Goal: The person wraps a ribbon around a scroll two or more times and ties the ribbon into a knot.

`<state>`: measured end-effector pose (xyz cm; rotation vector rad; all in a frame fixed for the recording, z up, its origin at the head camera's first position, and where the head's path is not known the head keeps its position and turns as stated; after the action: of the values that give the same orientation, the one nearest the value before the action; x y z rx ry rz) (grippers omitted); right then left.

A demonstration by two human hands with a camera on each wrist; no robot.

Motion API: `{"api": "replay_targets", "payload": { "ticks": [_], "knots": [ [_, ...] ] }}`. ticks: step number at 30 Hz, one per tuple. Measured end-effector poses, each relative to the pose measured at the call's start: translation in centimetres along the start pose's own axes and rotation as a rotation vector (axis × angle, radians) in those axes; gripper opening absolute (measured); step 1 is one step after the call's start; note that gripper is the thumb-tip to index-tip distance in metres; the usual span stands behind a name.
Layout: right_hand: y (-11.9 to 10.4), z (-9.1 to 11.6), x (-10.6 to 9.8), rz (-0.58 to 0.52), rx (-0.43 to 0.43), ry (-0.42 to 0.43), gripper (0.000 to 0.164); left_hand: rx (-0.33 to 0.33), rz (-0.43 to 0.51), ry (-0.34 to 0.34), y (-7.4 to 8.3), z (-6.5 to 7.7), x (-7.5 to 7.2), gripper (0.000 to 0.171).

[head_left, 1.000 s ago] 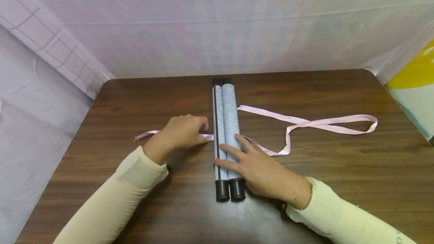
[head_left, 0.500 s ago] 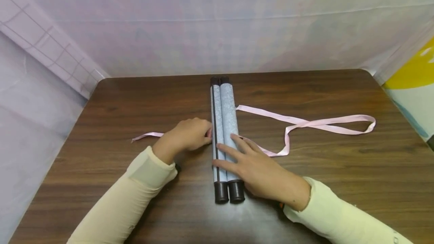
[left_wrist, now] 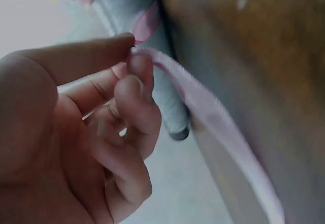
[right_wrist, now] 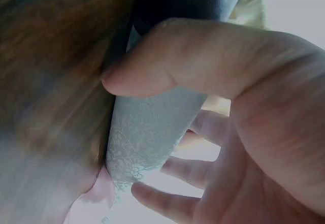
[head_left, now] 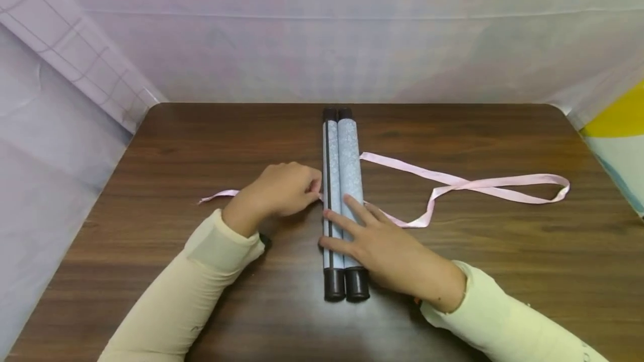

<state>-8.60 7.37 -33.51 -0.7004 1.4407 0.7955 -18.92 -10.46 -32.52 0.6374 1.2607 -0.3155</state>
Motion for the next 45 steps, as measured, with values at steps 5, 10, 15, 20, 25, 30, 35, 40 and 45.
{"api": "replay_targets", "payload": {
  "ticks": [5,10,15,20,25,30,35,40,45],
  "knots": [
    [0.3,0.2,-0.1,-0.023,-0.004,-0.020,0.090,0.003,0.060,0.029,-0.3,0.6,-1.5,0.013],
    [0.4,0.3,-0.2,-0.039,0.000,-0.032,0.093,0.057,0.207,0.120,-0.7,0.8,-3.2,0.006],
    [0.6,0.5,-0.2,-0.050,0.003,-0.026,0.093,0.080,0.345,0.213,-0.9,1.0,-4.4,0.003],
    [0.6,0.5,-0.3,-0.058,0.003,-0.028,0.094,0.049,0.463,0.315,-1.0,1.6,-5.6,0.004],
    [0.6,0.5,-0.3,-0.051,-0.005,-0.022,0.093,0.046,0.580,0.447,-1.0,2.1,-6.6,0.014],
    [0.6,0.4,-0.2,-0.057,-0.011,-0.018,0.092,0.165,0.796,0.453,-0.5,2.5,-6.9,0.017],
    [0.6,0.4,-0.2,-0.068,-0.012,-0.013,0.091,0.273,0.895,0.364,-0.2,2.5,-6.5,0.014],
    [0.5,0.4,-0.1,-0.072,-0.010,-0.014,0.092,0.151,0.688,0.219,-0.1,2.0,-4.9,0.015],
    [0.4,0.4,0.0,-0.074,-0.011,-0.016,0.093,0.062,0.365,0.112,-0.5,1.2,-3.1,0.013]
  ]
}}
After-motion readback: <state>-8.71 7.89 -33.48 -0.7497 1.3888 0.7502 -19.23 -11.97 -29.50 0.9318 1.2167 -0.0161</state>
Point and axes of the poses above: each hand's wrist, its own z-axis away from the middle knuckle, its own x-axis out of the palm, y = z × x, the point moved 2 cm from there along -z, towards the middle knuckle
